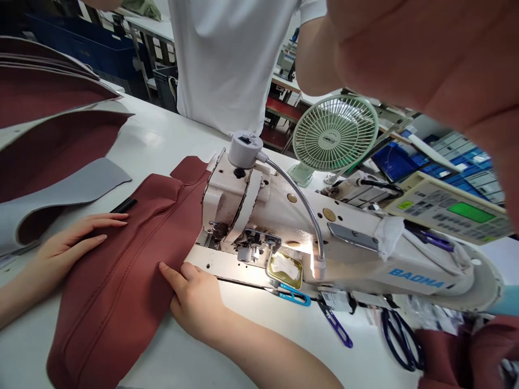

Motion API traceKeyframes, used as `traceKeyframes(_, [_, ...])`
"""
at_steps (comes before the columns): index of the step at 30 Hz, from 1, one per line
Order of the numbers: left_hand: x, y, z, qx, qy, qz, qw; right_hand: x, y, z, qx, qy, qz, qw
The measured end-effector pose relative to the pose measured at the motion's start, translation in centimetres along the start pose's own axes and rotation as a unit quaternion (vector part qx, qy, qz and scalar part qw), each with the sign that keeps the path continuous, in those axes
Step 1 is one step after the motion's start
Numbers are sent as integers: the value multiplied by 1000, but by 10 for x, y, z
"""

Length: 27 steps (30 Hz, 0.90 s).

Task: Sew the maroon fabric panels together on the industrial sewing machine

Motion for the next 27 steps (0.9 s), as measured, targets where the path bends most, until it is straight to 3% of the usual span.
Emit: traceKeyframes(27, [1, 0, 1, 7, -9, 2, 1000, 1, 0, -2, 4, -25, -1, 1000])
Point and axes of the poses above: each hand's wrist, its own y-axis towards the middle knuckle, its own z-axis out of the palm, x = y × z, the point moved 8 cm from there along y, towards the middle knuckle
